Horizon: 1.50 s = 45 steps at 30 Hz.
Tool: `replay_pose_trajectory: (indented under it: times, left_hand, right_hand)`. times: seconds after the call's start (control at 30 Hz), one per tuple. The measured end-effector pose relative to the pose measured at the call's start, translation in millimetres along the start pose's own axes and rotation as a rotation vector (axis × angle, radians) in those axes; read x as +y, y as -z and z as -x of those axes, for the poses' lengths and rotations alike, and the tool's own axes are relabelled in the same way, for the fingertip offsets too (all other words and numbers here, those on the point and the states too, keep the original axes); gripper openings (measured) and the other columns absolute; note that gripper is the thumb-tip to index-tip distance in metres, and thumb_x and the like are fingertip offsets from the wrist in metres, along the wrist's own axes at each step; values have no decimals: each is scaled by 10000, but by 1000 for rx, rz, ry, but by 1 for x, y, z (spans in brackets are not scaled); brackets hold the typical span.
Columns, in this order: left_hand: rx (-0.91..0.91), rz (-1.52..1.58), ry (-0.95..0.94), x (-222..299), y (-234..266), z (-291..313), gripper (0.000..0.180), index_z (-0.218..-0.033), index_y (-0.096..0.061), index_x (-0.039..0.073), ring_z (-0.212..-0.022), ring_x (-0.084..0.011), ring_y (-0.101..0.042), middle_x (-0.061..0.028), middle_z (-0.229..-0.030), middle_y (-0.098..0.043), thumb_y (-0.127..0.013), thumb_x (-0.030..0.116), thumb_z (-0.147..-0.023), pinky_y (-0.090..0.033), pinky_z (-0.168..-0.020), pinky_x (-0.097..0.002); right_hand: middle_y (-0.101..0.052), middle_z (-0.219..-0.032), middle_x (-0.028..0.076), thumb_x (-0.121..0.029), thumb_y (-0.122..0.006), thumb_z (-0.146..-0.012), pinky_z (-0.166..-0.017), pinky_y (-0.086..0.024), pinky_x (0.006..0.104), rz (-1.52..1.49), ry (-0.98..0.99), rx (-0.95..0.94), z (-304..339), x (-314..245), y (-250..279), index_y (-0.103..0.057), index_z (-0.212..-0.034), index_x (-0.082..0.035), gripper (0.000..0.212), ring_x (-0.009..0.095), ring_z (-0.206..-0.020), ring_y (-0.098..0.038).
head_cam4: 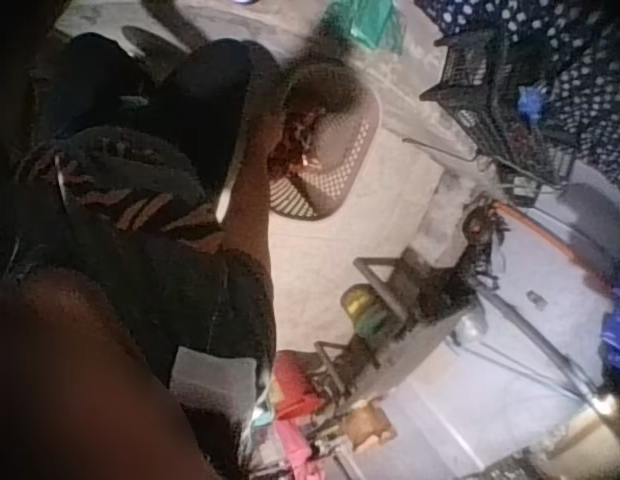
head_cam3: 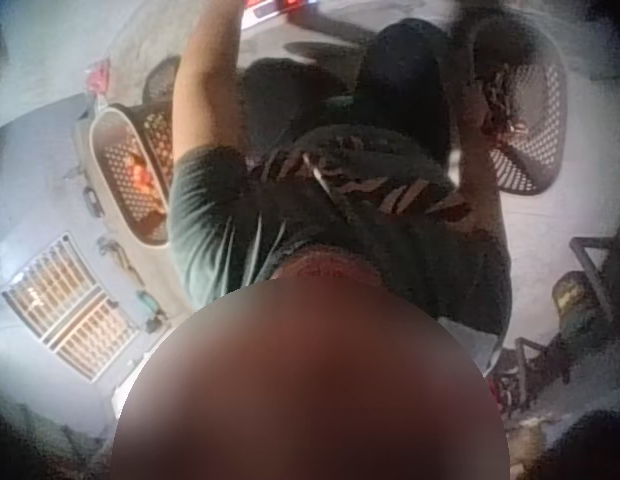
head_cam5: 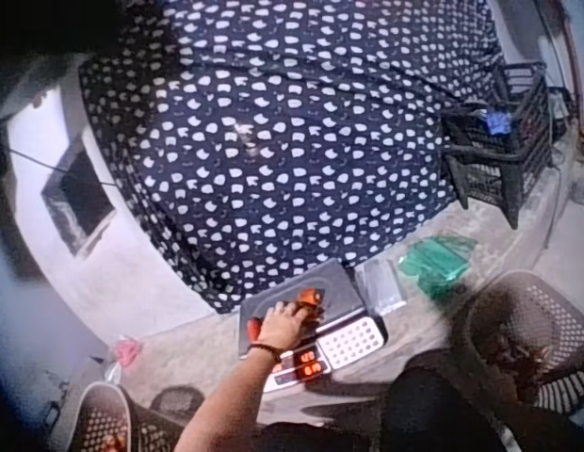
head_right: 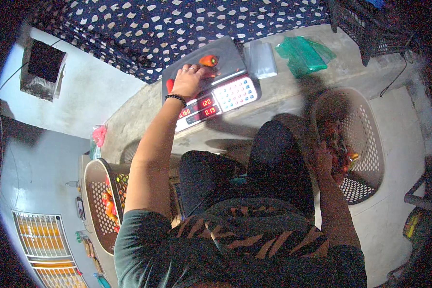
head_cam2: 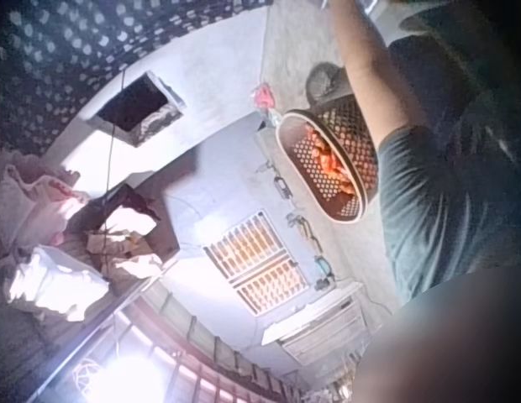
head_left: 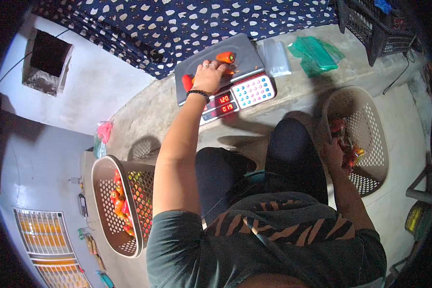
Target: The person picks up peppers from a basket, places them on a scale to weigh them, and then puts the weighed peppers into plastic bags, tying them shut.
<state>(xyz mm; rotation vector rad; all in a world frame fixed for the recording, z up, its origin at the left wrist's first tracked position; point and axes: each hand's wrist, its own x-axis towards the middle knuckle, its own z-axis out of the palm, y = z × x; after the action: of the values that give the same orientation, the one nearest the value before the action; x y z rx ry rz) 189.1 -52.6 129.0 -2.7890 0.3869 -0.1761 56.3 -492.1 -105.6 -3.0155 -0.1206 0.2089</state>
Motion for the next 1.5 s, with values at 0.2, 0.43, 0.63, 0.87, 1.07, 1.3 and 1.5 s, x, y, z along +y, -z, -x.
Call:
replay_pose_trajectory:
  times: [0.2, 0.43, 0.63, 0.87, 1.07, 1.3, 1.5]
  left_hand:
    - [25, 7, -24, 1, 6, 0, 500, -1177, -542, 170, -1133, -306, -464, -90, -1217, -515, -632, 75, -694, -414, -885, -407]
    - [17, -13, -43, -1, -9, 1, 490, -1181, -545, 203, -1128, -297, -469, -81, -1203, -527, -598, 83, -709, -411, -887, -410]
    - [72, 28, 29, 7, -16, -12, 235, -1009, -583, 145, -1060, -274, -509, -62, -1027, -620, -567, 196, -780, -409, -858, -408]
    - [420, 116, -9, 7, -34, -8, 205, -961, -653, 177, -980, -233, -555, -39, -998, -610, -531, 210, -799, -436, -832, -374]
    - [1032, 188, 224, -64, 80, 89, 341, -953, -624, 118, -915, -272, -557, -74, -936, -605, -655, 93, -614, -430, -791, -389]
    - [909, -374, 766, -177, 107, 339, 345, -1004, -607, 86, -879, -322, -547, -127, -894, -593, -565, -10, -675, -425, -773, -415]
    - [811, 220, 1496, -197, 53, 499, 463, -1138, -567, 70, -1014, -311, -557, -162, -1027, -620, -629, 321, -754, -430, -881, -380]
  right_hand:
    - [-450, -1033, 201, -219, -591, -757, -689, -517, 447, 11, -6, -30, -4, 13, -17, -604, -1019, -135, 276, 355, -865, -583]
    - [-461, -1057, 236, -233, -564, -798, -682, -521, 449, -3, 94, 95, 1, -3, 7, -514, -1138, -99, 369, 392, -850, -588]
    - [-492, -1099, 288, -268, -558, -824, -707, -519, 450, -55, -13, 109, 0, -5, 8, -424, -1163, -1, 453, 406, -879, -585]
    - [-507, -1091, 272, -269, -566, -817, -720, -516, 441, -13, 99, 185, -10, -8, -17, -451, -1144, -6, 436, 395, -893, -585]
    - [-515, -1077, 264, -267, -569, -814, -718, -515, 439, -4, 185, 192, -19, -17, -23, -464, -1131, -9, 423, 387, -889, -586]
    - [-524, -1061, 255, -265, -573, -809, -715, -514, 436, -5, 197, 181, -26, -22, -25, -479, -1116, -13, 408, 379, -884, -588]
    - [-532, -1047, 247, -264, -576, -806, -713, -513, 433, 6, 193, 178, -27, -23, -24, -491, -1102, -16, 396, 372, -881, -589]
